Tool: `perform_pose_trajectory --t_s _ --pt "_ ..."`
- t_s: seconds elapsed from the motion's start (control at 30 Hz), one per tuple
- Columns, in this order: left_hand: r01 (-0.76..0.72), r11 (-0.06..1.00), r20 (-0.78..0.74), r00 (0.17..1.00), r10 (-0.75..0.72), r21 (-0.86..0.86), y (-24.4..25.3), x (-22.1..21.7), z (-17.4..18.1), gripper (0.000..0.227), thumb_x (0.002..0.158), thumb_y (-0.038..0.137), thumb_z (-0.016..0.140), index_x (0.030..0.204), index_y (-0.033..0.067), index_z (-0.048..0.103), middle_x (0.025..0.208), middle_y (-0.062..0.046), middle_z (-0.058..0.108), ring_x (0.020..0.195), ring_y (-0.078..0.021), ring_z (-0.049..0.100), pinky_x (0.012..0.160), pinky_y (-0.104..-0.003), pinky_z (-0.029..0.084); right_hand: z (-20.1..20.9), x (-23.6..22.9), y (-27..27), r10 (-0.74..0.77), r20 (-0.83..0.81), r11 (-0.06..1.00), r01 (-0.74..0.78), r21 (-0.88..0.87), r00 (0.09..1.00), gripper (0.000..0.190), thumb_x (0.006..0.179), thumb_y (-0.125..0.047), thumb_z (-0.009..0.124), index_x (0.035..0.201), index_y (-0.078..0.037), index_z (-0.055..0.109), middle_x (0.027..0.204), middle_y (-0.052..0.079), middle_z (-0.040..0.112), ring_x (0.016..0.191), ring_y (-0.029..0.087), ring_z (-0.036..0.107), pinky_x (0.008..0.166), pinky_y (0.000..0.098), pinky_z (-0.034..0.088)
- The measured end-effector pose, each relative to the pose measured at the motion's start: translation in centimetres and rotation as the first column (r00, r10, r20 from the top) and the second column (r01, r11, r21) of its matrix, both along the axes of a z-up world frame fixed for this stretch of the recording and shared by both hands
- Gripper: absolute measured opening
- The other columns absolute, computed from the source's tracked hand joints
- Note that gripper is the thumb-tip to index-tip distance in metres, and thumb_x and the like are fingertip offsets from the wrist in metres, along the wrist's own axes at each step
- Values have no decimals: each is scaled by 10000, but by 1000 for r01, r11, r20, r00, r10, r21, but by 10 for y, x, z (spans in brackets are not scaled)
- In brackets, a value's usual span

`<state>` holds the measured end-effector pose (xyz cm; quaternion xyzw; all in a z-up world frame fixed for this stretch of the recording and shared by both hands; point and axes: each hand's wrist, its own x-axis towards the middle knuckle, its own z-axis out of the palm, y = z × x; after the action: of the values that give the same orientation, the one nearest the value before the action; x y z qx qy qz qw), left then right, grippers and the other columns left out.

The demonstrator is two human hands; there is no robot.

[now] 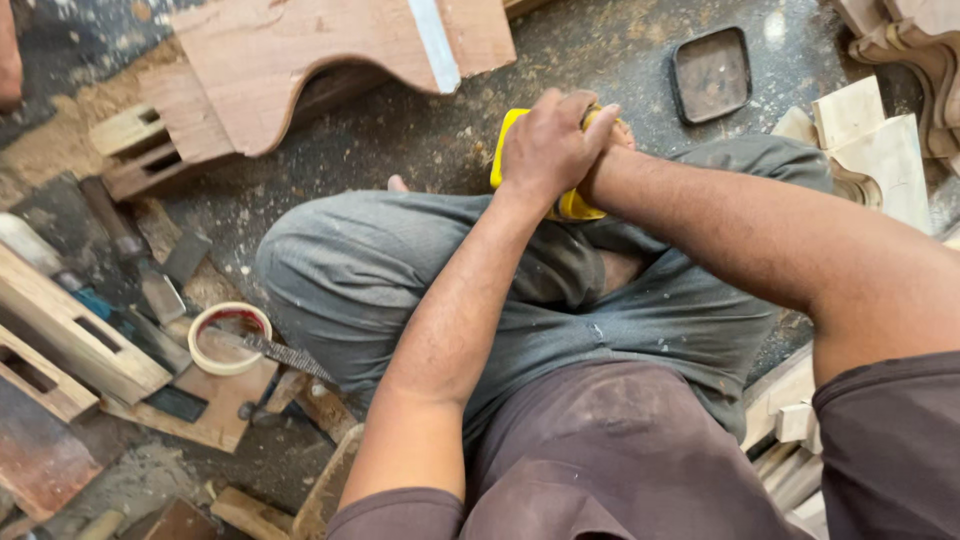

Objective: The person sits on the floor and applies a white paste from a yellow container onto various wooden pieces by hand. They handle several carved and straight wooden components, spreading the substance on edges and surfaces before placing them aside.

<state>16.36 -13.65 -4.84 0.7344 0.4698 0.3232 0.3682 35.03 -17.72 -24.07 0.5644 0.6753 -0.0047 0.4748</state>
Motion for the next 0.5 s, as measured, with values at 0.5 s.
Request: perform_pose_trajectory --t_s 0.5 --pt "82 991 179 982 -61 -110 18 -6 -3 329 908 498 634 856 213 791 820 -101 763 781 -328 741 707 -469 587 10 18 8 -586 -36 721 500 -480 810 158 882 -354 637 987 -235 645 892 29 677 756 200 652 627 405 539"
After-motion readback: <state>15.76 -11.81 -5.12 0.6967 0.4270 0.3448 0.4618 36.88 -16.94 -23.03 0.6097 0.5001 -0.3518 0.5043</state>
